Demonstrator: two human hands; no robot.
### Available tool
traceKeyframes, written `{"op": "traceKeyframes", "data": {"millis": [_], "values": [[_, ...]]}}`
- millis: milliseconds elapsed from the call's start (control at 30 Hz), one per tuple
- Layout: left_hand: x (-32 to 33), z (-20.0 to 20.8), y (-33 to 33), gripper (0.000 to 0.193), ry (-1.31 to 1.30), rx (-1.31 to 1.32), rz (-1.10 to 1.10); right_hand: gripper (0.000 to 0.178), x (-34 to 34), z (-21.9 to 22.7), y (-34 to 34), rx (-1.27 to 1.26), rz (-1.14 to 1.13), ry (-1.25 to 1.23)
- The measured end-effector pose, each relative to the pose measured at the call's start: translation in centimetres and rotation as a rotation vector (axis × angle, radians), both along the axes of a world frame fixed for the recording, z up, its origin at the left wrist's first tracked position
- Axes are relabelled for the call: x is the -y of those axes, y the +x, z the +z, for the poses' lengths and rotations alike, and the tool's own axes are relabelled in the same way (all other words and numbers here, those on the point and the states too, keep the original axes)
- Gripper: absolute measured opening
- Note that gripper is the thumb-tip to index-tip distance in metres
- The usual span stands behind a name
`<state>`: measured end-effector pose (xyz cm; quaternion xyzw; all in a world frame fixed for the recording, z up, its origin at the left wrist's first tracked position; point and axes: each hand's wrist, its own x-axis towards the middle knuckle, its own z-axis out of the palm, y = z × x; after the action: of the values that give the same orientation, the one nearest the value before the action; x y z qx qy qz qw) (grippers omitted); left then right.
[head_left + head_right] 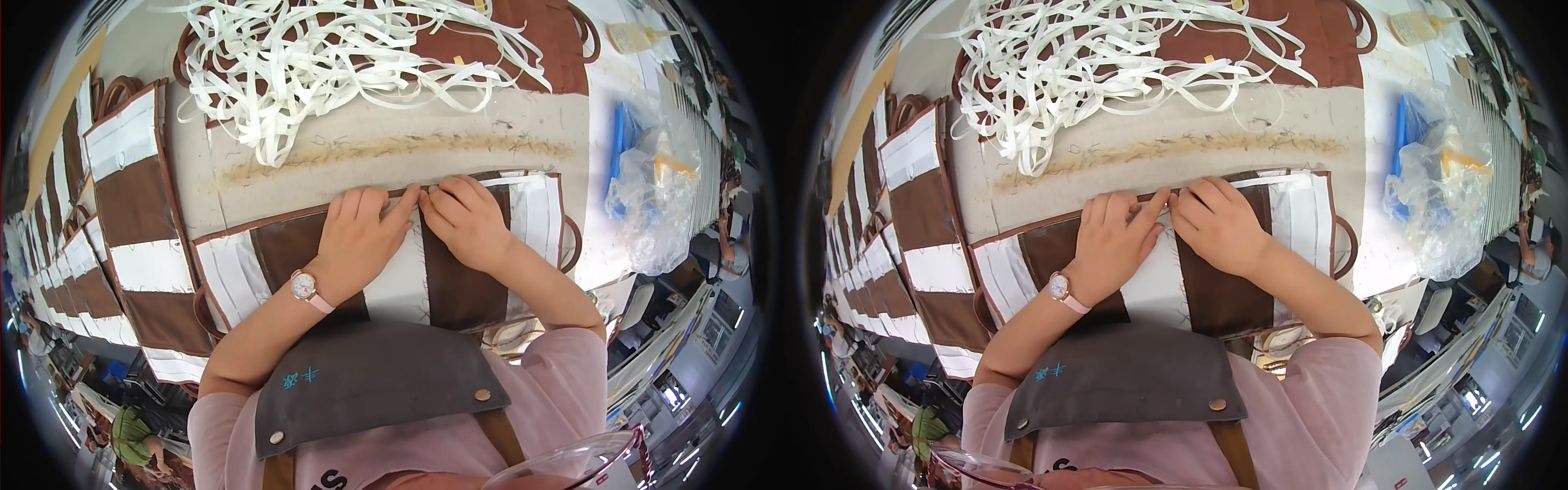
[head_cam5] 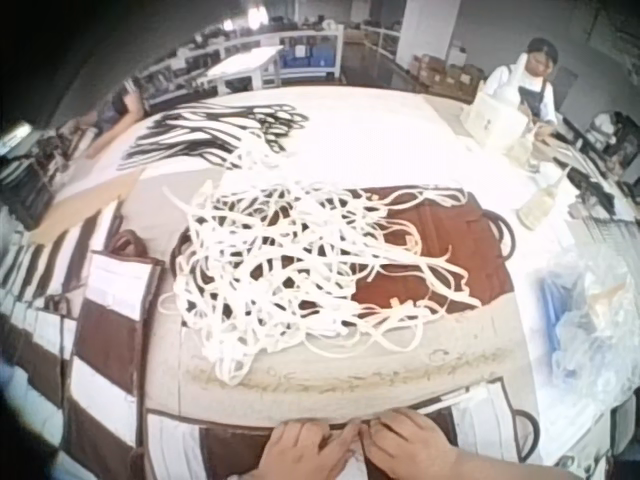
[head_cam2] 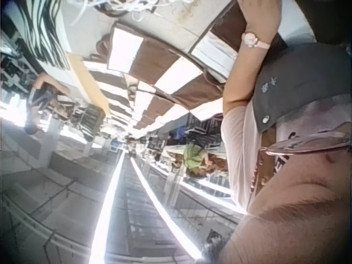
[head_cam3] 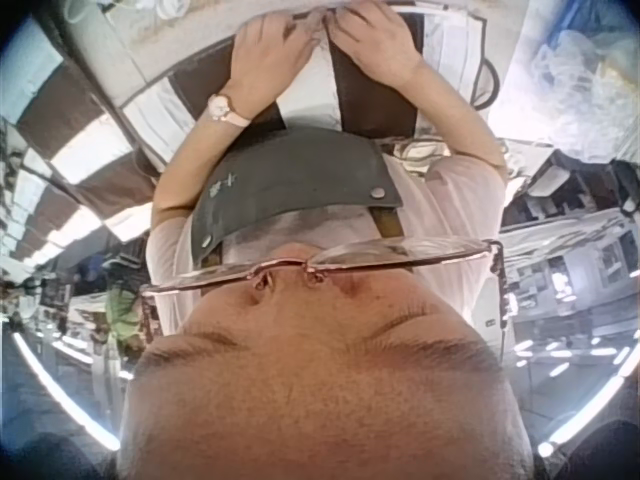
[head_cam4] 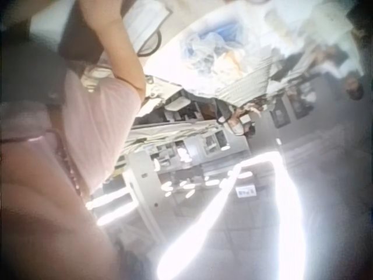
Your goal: The person assembles brown and white tote bags by hand. They align white elastic straps onto the bag fabric, secure them with a hammer and metal fasteners, and trim excess strap material with scissors. The person works on multiple bag units sequentially on a workbench.
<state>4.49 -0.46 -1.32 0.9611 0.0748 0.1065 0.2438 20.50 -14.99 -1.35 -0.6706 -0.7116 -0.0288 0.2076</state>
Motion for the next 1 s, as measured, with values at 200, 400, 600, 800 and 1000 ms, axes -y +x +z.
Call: {"op": "traceKeyframes", "data": {"millis": [200,400,600,800,1000], "values": [[0.5,-1.3,0.0,0.047,0.208,0.080,-0.070,0.025,0.7,-0.1,1.4,-0.295,-0.376,-0.019],[0.4,-0.9,0.6,0.044,0.130,0.137,-0.096,0.026,0.8,0.3,1.7,-0.297,-0.337,-0.023],[0.3,-0.3,0.7,0.050,0.114,0.079,-0.125,0.026,0.7,0.6,1.6,-0.360,-0.319,-0.036],[0.3,-0.2,0.8,0.049,0.143,0.049,-0.135,0.024,0.8,0.5,1.9,-0.371,-0.351,-0.093],[0.7,-0.2,1.3,0.050,0.167,0.053,-0.107,0.022,0.5,1.0,2.2,-0.448,-0.379,-0.152]]}}
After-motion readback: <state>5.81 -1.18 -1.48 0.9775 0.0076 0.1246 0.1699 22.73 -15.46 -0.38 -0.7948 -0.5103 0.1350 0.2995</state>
